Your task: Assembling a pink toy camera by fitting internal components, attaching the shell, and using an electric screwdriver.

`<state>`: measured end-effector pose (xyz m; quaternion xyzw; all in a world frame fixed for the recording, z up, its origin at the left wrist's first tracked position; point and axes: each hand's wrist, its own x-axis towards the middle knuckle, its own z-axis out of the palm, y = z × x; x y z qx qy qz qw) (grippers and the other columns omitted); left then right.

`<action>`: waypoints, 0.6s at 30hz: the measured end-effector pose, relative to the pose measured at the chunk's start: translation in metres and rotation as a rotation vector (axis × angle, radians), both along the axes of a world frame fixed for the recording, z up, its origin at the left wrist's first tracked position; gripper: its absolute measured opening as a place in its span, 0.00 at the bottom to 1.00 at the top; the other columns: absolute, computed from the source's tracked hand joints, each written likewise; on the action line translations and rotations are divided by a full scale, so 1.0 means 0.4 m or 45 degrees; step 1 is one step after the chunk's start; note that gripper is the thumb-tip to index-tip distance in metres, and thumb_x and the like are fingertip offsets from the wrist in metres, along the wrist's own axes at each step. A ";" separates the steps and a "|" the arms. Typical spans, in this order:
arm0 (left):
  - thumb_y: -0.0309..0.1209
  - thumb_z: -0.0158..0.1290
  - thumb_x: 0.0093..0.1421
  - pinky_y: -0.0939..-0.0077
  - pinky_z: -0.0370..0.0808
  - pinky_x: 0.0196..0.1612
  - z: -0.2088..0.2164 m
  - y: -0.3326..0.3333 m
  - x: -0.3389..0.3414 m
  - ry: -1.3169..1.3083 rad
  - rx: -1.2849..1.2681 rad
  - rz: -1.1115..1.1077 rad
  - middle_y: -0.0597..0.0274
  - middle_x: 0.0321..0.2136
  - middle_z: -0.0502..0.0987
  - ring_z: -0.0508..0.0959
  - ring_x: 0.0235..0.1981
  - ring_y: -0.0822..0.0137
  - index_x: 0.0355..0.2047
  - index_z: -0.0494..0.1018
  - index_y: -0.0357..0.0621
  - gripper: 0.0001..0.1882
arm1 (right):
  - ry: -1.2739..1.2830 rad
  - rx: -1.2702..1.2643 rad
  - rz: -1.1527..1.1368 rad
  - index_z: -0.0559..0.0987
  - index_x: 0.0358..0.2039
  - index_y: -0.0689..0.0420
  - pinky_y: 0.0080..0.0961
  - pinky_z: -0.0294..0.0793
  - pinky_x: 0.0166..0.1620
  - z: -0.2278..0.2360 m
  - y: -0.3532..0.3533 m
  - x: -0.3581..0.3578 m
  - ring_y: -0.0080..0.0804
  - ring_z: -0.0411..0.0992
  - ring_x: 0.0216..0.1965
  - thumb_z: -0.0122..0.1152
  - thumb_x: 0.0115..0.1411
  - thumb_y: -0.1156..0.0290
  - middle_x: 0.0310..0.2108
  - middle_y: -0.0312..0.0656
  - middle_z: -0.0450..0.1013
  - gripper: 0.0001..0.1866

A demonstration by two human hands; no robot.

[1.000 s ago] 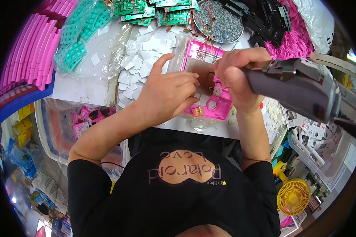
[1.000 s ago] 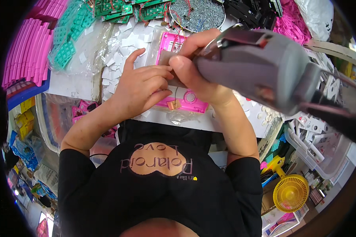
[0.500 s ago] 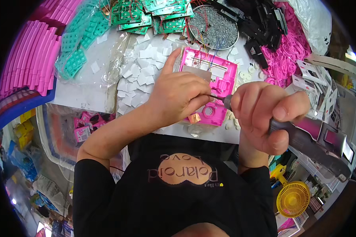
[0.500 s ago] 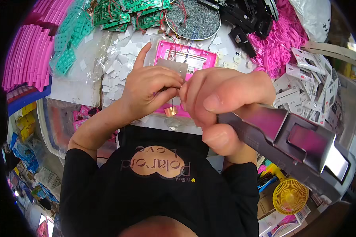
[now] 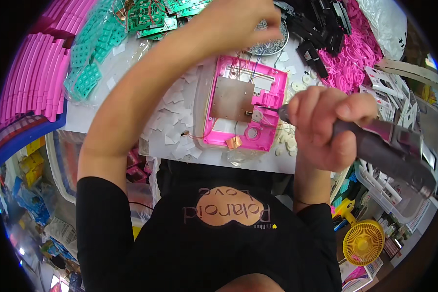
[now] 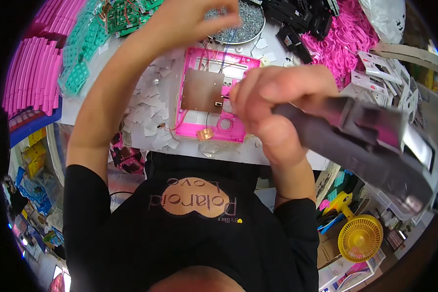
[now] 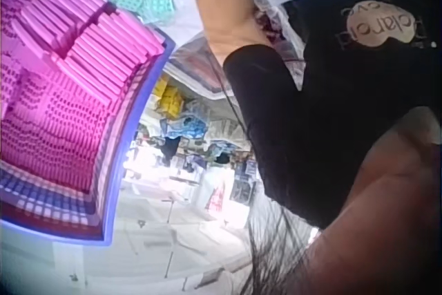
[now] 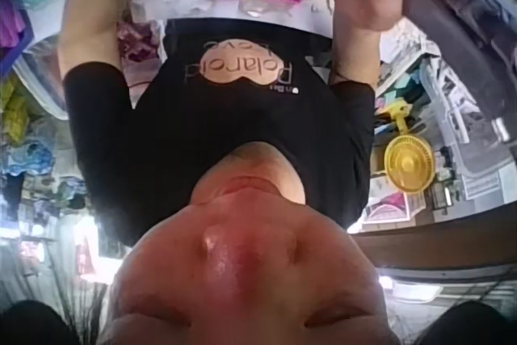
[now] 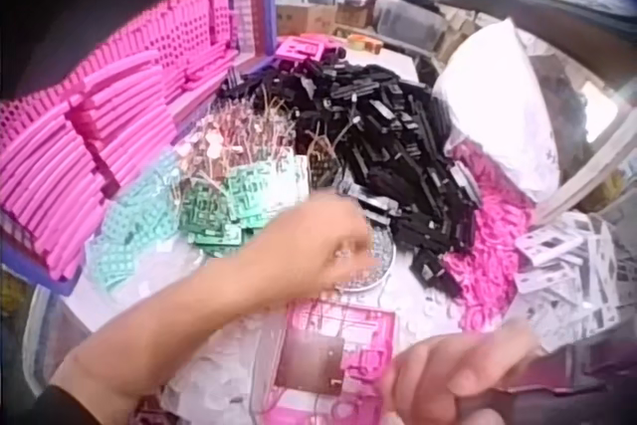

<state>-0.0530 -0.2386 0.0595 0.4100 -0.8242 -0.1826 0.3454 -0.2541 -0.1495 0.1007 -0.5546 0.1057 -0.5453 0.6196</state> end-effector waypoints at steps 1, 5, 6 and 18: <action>0.41 0.62 0.57 0.64 0.77 0.33 -0.040 -0.070 -0.021 -0.286 0.187 0.122 0.58 0.29 0.82 0.82 0.27 0.57 0.34 0.80 0.42 0.15 | 0.005 0.027 0.002 0.66 0.47 0.58 0.29 0.71 0.28 -0.003 0.004 0.009 0.26 0.65 0.22 0.66 0.63 0.67 0.21 0.36 0.68 0.19; 0.33 0.55 0.52 0.52 0.68 0.47 -0.118 -0.128 -0.083 -0.895 -0.248 -0.051 0.58 0.32 0.82 0.77 0.41 0.53 0.25 0.82 0.45 0.08 | 0.017 -0.096 0.078 0.66 0.48 0.59 0.30 0.72 0.30 -0.042 -0.003 0.012 0.27 0.66 0.23 0.64 0.63 0.70 0.22 0.38 0.68 0.18; 0.32 0.54 0.53 0.52 0.69 0.47 -0.129 -0.137 -0.081 -0.903 -0.251 -0.065 0.57 0.31 0.82 0.78 0.40 0.53 0.25 0.82 0.45 0.08 | 0.019 -0.064 0.095 0.66 0.48 0.60 0.30 0.72 0.30 -0.042 0.004 0.009 0.27 0.66 0.23 0.64 0.63 0.71 0.22 0.38 0.69 0.18; 0.27 0.58 0.55 0.62 0.78 0.39 0.038 0.010 -0.012 0.326 0.238 0.011 0.45 0.28 0.80 0.82 0.34 0.50 0.28 0.77 0.35 0.06 | 0.192 0.143 0.085 0.68 0.43 0.56 0.30 0.70 0.34 -0.075 0.071 0.083 0.26 0.66 0.24 0.67 0.62 0.73 0.25 0.37 0.69 0.15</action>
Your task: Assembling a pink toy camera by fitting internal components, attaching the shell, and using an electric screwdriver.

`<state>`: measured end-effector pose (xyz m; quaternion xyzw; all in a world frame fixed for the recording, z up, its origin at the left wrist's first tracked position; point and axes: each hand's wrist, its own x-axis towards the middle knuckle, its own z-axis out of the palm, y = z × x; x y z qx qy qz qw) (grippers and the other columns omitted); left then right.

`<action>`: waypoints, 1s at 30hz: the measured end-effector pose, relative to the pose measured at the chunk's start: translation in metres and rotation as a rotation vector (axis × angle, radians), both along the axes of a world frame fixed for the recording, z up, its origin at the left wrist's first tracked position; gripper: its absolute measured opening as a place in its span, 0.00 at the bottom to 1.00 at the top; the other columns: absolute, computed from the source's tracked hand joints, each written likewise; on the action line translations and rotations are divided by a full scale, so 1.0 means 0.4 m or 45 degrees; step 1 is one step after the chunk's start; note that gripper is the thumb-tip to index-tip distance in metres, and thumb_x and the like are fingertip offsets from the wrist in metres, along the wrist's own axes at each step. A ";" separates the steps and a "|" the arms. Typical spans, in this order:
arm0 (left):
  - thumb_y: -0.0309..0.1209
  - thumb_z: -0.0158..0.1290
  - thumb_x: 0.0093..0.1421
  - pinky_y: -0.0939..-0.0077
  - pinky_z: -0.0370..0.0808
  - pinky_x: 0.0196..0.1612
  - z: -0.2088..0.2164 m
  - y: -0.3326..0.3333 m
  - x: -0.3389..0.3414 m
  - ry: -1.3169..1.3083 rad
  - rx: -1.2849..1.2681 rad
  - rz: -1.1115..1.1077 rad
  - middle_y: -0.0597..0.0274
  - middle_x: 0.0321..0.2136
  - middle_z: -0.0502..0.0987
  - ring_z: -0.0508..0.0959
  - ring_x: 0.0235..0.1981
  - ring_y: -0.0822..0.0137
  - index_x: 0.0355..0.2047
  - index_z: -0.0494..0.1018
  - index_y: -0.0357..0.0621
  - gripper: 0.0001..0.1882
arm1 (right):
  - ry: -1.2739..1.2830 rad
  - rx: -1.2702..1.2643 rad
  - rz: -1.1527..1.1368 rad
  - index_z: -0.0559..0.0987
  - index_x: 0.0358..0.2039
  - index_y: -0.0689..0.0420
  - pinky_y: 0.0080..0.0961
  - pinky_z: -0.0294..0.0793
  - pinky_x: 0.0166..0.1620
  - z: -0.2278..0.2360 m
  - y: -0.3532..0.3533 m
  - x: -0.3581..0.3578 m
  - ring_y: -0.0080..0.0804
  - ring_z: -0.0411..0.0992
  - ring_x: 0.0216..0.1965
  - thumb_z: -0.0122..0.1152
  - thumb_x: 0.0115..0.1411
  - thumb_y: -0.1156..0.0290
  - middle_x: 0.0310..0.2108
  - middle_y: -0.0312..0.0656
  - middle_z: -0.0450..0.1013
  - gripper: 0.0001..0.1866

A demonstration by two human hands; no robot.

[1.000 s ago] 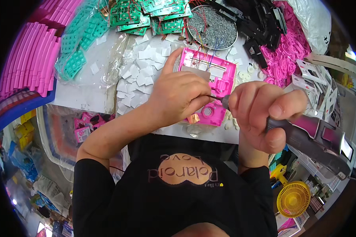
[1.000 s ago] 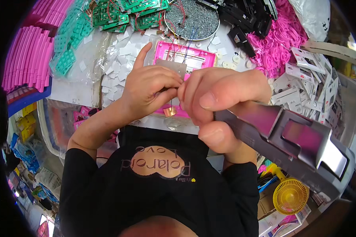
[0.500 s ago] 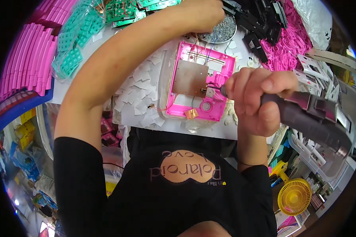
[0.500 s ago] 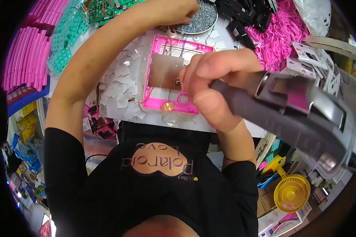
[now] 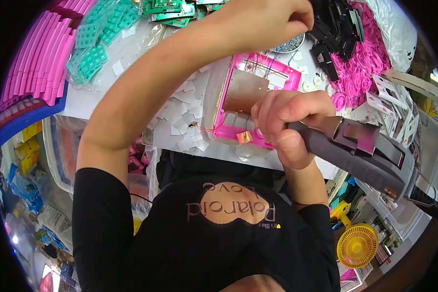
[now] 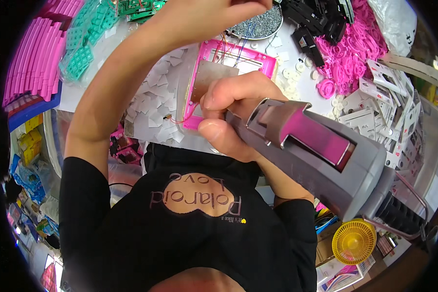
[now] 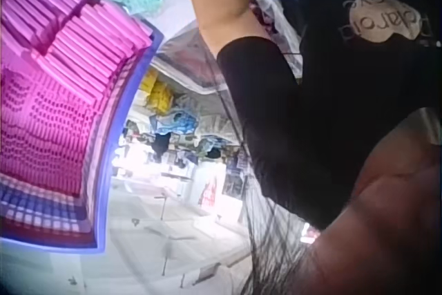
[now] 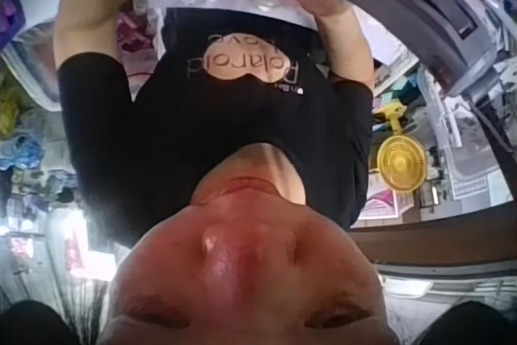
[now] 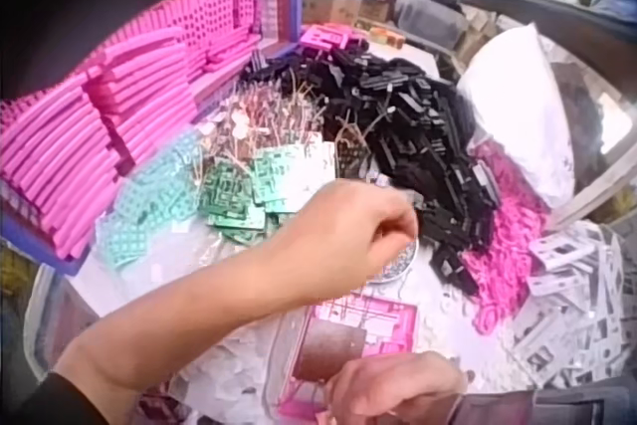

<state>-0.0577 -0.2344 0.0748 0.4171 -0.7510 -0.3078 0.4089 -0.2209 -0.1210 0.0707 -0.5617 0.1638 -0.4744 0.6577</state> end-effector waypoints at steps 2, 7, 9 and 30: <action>0.28 0.61 0.55 0.67 0.76 0.37 0.004 0.063 0.034 0.144 0.148 -0.014 0.49 0.28 0.80 0.81 0.32 0.56 0.29 0.77 0.36 0.07 | 0.040 -0.035 -0.062 0.68 0.40 0.55 0.29 0.68 0.27 -0.001 0.004 0.013 0.25 0.65 0.21 0.66 0.63 0.69 0.23 0.36 0.68 0.14; 0.35 0.65 0.57 0.71 0.71 0.27 -0.039 0.228 0.110 0.028 0.228 0.199 0.57 0.21 0.76 0.74 0.22 0.62 0.26 0.76 0.38 0.13 | 0.147 -0.177 0.046 0.65 0.36 0.56 0.30 0.67 0.27 0.009 0.005 0.033 0.28 0.66 0.21 0.65 0.63 0.74 0.23 0.38 0.68 0.14; 0.34 0.64 0.56 0.68 0.69 0.27 -0.073 0.269 0.120 -0.171 0.068 0.145 0.58 0.20 0.74 0.73 0.23 0.59 0.25 0.75 0.39 0.13 | 0.223 -0.261 0.033 0.66 0.37 0.56 0.30 0.67 0.27 0.009 0.007 0.031 0.29 0.66 0.21 0.66 0.62 0.74 0.22 0.38 0.67 0.14; 0.32 0.65 0.53 0.49 0.54 0.62 -0.175 0.373 0.125 -0.253 -0.173 0.059 0.76 0.33 0.81 0.79 0.45 0.67 0.25 0.74 0.53 0.08 | 0.053 -0.242 0.085 0.71 0.45 0.58 0.27 0.67 0.26 0.039 -0.021 0.011 0.26 0.67 0.21 0.69 0.59 0.72 0.24 0.36 0.70 0.17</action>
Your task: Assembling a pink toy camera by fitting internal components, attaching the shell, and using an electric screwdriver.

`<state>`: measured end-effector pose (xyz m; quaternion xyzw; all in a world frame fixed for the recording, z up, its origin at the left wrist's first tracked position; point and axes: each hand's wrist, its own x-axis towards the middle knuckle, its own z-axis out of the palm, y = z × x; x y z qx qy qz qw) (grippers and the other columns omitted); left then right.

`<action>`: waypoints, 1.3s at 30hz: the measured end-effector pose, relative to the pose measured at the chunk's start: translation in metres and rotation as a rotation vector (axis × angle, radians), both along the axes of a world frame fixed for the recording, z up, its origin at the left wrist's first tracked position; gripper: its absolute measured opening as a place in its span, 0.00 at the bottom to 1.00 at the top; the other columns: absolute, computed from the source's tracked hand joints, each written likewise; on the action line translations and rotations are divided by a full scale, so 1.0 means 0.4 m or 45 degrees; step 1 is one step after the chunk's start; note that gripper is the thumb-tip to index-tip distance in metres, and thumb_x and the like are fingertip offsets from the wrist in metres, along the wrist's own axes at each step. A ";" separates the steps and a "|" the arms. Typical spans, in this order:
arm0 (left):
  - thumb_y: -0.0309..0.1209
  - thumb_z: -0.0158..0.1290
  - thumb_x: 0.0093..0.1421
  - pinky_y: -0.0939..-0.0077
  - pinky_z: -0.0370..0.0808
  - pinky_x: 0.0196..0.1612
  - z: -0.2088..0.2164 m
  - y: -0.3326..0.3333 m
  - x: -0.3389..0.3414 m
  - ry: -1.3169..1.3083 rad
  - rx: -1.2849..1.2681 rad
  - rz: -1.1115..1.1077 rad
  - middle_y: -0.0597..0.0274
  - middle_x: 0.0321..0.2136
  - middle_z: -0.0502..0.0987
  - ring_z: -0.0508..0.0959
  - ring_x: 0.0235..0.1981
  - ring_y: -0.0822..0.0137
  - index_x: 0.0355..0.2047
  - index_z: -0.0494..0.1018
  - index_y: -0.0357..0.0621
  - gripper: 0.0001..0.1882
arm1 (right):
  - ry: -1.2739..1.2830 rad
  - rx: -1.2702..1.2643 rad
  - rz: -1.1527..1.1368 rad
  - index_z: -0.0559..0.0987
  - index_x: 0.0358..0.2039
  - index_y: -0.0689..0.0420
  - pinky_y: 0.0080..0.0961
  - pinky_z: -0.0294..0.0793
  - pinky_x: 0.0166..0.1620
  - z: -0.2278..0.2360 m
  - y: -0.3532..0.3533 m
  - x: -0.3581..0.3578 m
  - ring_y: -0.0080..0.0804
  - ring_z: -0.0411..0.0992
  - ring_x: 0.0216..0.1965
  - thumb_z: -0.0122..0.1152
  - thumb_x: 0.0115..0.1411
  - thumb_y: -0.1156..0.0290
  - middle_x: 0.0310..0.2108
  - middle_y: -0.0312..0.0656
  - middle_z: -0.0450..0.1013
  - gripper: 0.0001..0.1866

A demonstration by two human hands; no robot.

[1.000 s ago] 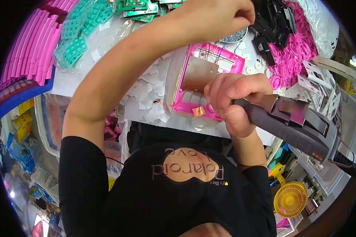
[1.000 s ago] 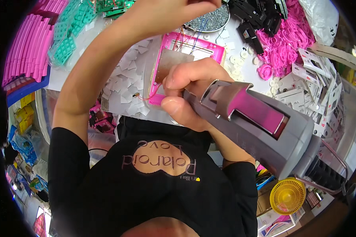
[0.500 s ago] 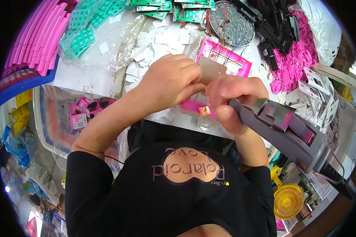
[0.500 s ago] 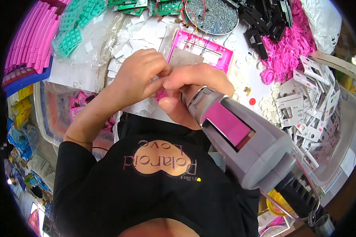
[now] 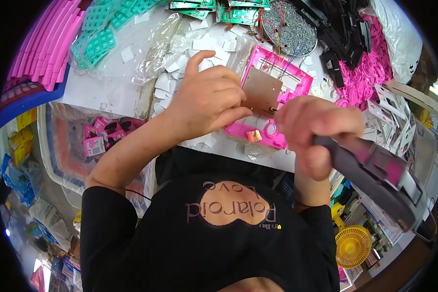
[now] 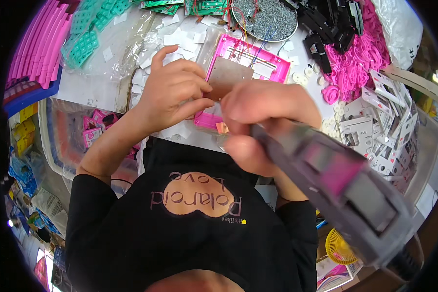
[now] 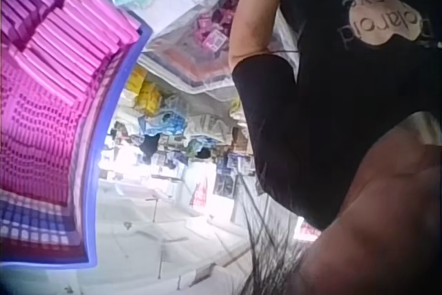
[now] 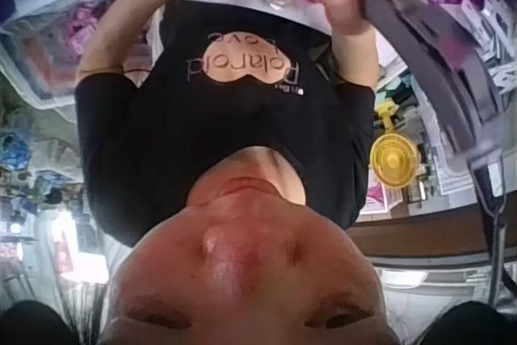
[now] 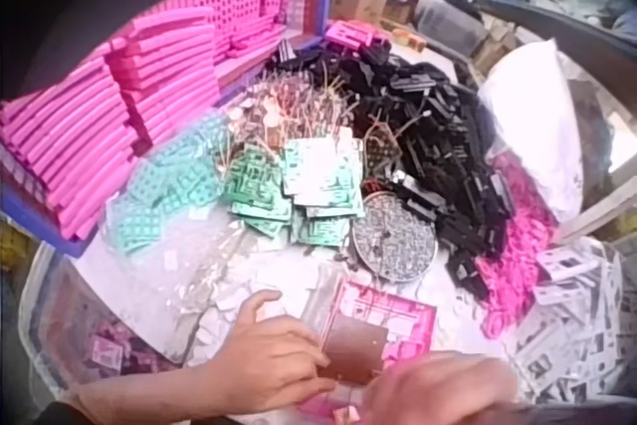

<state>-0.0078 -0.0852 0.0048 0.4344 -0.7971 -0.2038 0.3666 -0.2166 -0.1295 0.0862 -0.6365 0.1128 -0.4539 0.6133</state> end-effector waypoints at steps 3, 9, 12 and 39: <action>0.32 0.66 0.54 0.49 0.53 0.62 0.019 0.028 0.013 0.038 0.059 -0.013 0.75 0.32 0.80 0.80 0.42 0.67 0.26 0.73 0.54 0.10 | 0.007 -0.023 -0.031 0.68 0.44 0.52 0.25 0.64 0.22 0.035 0.004 -0.018 0.24 0.64 0.18 0.66 0.63 0.61 0.21 0.31 0.67 0.18; 0.30 0.68 0.50 0.51 0.53 0.63 0.042 0.100 -0.002 0.109 0.124 0.046 0.74 0.33 0.81 0.80 0.42 0.66 0.29 0.74 0.55 0.12 | -0.097 -0.035 0.036 0.68 0.42 0.51 0.23 0.69 0.22 0.041 0.033 -0.048 0.22 0.67 0.17 0.69 0.62 0.58 0.22 0.30 0.70 0.19; 0.29 0.68 0.50 0.51 0.53 0.63 0.041 0.119 -0.002 0.081 0.146 0.078 0.73 0.35 0.83 0.80 0.43 0.66 0.31 0.77 0.55 0.11 | -0.182 -0.002 0.130 0.70 0.44 0.57 0.30 0.74 0.27 0.038 0.036 -0.053 0.29 0.70 0.20 0.72 0.59 0.67 0.24 0.36 0.72 0.20; 0.19 0.63 0.53 0.63 0.73 0.53 0.332 -0.215 -0.302 0.859 -0.537 -0.100 0.49 0.42 0.78 0.79 0.46 0.57 0.27 0.75 0.39 0.07 | 0.157 0.179 -0.930 0.74 0.44 0.61 0.19 0.70 0.28 0.018 -0.133 0.001 0.22 0.71 0.24 0.63 0.59 0.79 0.27 0.38 0.74 0.13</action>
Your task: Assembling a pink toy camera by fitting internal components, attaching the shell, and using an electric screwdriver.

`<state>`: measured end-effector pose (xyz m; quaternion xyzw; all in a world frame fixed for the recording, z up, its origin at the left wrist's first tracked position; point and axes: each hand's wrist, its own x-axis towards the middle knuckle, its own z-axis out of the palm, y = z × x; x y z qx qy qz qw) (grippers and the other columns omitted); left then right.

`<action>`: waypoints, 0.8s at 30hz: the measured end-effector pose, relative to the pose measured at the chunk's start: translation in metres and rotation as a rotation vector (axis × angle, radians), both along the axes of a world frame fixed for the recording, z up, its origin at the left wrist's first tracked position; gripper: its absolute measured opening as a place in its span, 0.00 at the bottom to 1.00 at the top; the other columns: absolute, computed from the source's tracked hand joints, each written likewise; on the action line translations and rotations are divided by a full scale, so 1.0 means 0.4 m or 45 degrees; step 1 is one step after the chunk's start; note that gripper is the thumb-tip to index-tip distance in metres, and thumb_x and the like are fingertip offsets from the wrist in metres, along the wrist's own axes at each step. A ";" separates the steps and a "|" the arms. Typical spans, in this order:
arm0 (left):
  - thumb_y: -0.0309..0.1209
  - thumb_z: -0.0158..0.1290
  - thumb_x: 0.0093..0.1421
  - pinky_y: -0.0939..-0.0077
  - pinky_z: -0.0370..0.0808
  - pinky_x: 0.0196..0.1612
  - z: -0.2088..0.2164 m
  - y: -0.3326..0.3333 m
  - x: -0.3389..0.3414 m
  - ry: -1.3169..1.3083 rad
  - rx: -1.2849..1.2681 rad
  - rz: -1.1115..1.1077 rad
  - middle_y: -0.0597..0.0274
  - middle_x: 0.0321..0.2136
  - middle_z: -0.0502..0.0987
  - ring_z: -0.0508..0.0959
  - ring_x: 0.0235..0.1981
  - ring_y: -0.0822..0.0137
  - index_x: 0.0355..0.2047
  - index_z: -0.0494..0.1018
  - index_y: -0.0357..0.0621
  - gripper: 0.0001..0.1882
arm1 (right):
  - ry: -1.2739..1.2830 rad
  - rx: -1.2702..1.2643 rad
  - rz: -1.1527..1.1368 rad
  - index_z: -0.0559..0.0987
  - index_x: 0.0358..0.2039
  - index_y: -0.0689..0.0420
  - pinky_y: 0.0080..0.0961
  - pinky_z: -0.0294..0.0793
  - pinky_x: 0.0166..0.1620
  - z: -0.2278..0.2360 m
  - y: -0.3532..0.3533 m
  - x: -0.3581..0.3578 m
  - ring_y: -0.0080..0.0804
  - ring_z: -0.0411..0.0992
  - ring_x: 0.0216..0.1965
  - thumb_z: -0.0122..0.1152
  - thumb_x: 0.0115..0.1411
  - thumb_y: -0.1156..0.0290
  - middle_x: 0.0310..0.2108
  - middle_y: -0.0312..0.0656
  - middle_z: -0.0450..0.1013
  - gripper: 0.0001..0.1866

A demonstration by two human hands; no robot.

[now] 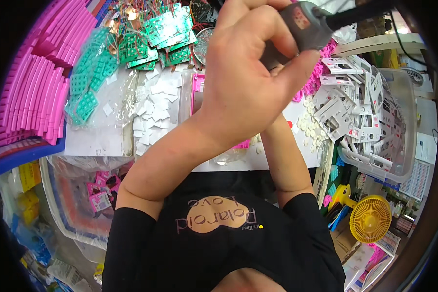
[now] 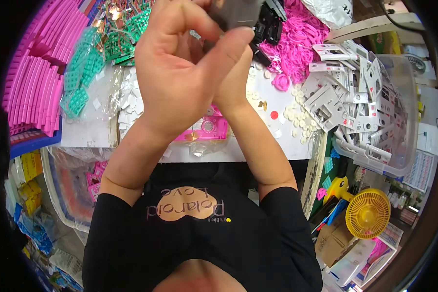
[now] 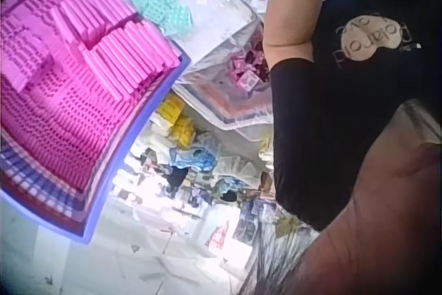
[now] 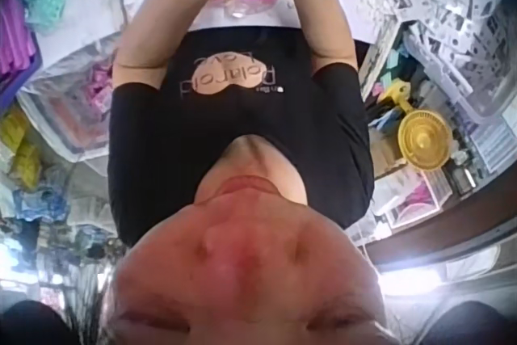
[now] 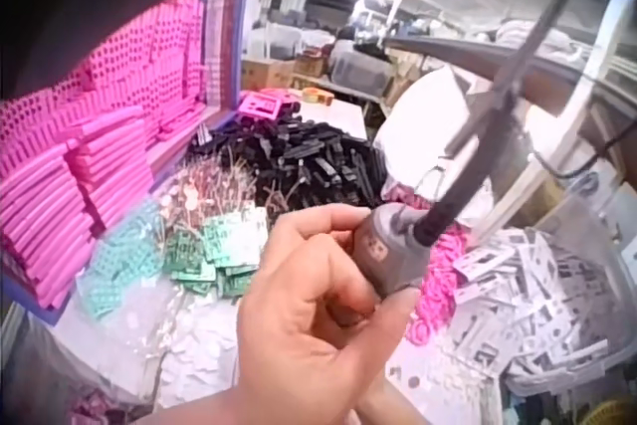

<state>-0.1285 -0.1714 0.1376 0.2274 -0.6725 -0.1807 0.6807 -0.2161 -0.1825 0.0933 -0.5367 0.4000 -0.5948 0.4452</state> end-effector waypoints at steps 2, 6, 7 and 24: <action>0.20 0.64 0.52 0.63 0.73 0.52 -0.008 -0.009 0.010 -0.005 -0.023 -0.026 0.50 0.40 0.78 0.79 0.46 0.57 0.27 0.75 0.39 0.07 | -0.038 -0.024 0.060 0.74 0.44 0.62 0.18 0.70 0.28 0.003 0.008 0.006 0.21 0.71 0.24 0.64 0.59 0.79 0.27 0.38 0.74 0.13; 0.21 0.64 0.51 0.62 0.74 0.50 -0.041 0.002 0.114 0.014 -0.059 -0.248 0.50 0.38 0.79 0.80 0.44 0.56 0.26 0.76 0.39 0.07 | -0.188 -0.089 0.251 0.74 0.42 0.62 0.17 0.70 0.28 0.031 0.071 -0.004 0.20 0.71 0.24 0.65 0.58 0.79 0.27 0.38 0.74 0.12; 0.21 0.64 0.51 0.61 0.75 0.50 -0.059 0.023 0.166 -0.057 -0.002 -0.238 0.51 0.37 0.79 0.80 0.44 0.56 0.25 0.76 0.39 0.07 | -0.228 -0.109 0.317 0.75 0.42 0.62 0.17 0.70 0.28 0.040 0.088 -0.008 0.20 0.71 0.23 0.65 0.58 0.79 0.27 0.38 0.74 0.12; 0.29 0.62 0.55 0.44 0.62 0.66 -0.287 0.229 0.316 -1.151 0.291 0.064 0.69 0.38 0.82 0.80 0.50 0.64 0.26 0.70 0.46 0.10 | -0.191 -0.112 0.751 0.67 0.44 0.62 0.18 0.72 0.28 -0.092 0.157 0.014 0.19 0.70 0.22 0.63 0.60 0.81 0.26 0.41 0.72 0.15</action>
